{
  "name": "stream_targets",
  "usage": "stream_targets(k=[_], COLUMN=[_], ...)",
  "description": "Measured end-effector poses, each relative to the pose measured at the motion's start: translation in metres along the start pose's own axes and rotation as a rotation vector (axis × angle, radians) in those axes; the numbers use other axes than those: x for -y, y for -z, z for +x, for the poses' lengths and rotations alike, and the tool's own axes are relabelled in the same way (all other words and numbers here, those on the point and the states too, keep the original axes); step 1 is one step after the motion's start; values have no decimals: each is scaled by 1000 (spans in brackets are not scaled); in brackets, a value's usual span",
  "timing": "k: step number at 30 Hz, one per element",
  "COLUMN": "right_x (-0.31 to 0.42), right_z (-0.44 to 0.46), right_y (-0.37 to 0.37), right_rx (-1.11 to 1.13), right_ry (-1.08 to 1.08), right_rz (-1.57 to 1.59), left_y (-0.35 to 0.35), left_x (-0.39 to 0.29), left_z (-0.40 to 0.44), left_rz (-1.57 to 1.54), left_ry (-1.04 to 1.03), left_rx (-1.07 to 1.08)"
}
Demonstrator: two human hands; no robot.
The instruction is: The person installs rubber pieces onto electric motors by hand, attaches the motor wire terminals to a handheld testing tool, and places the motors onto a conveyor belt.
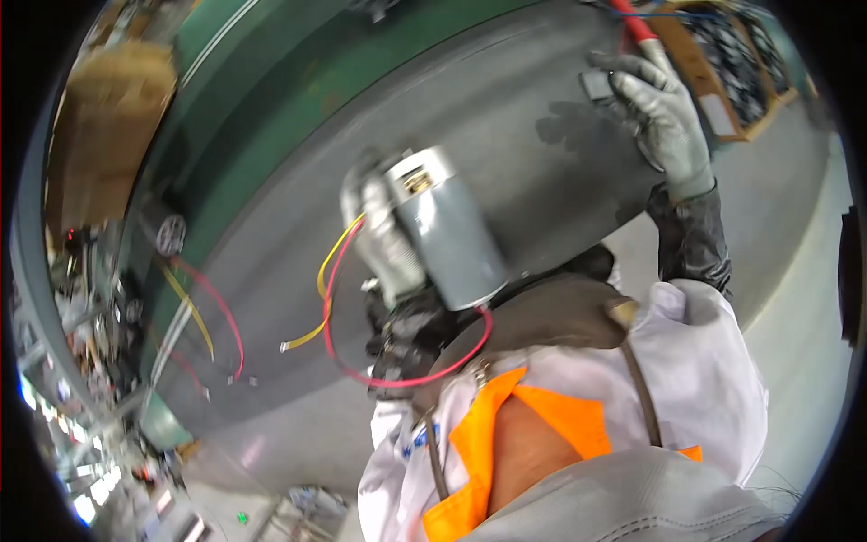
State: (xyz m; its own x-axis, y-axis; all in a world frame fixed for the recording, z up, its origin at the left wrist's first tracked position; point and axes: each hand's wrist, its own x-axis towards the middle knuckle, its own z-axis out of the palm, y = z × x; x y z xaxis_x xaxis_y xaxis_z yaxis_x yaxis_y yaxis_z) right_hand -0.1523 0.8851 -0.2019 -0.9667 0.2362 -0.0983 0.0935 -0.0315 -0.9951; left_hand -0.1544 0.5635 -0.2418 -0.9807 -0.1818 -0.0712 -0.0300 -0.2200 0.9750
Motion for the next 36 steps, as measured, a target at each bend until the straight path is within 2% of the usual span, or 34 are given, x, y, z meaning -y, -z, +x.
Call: stream_targets(k=[2,4,6,10,15,17,22,24,26,27,28,29,30,33,34,36], right_x=[-4,-17,-21,-17,-12,-19,-26,-32,-26,-24,-21,-15,0,-16,-17,-15], right_z=[-12,-14,-18,-21,-30,-32,-32,-29,-28,-25,-21,-15,-6,25,32,34], right_y=[-64,-105,-134,-156,-168,-176,-182,-183,-177,-174,-171,-169,-160,-142,-140,-143], right_rx=[87,295,322,302,284,201,179,166,182,216,251,297,461,735,837,833], right_ry=[-190,-204,-285,-211,-241,6,161,403,399,391,387,326,-32,-412,-435,-413], right_rz=[-18,67,94,22,4,-225,-341,-512,-529,-591,-652,-701,-599,-305,-241,-336], left_y=[3,3,0,5,6,6,7,8,11,3,1,1,2,4,6,7], left_x=[7,9,6,11,15,16,14,12,17,13,13,13,16,19,17,17], left_z=[3,5,3,6,7,7,5,6,8,5,8,9,10,14,13,12], left_rz=[-87,-157,-234,-195,-201,-185,-81,-2,13,-120,-106,-80,-62,10,27,50], left_ry=[32,47,65,77,105,71,55,108,91,156,151,138,121,77,68,49], left_rx=[-4,15,17,20,24,56,168,182,235,214,226,232,237,238,233,224])
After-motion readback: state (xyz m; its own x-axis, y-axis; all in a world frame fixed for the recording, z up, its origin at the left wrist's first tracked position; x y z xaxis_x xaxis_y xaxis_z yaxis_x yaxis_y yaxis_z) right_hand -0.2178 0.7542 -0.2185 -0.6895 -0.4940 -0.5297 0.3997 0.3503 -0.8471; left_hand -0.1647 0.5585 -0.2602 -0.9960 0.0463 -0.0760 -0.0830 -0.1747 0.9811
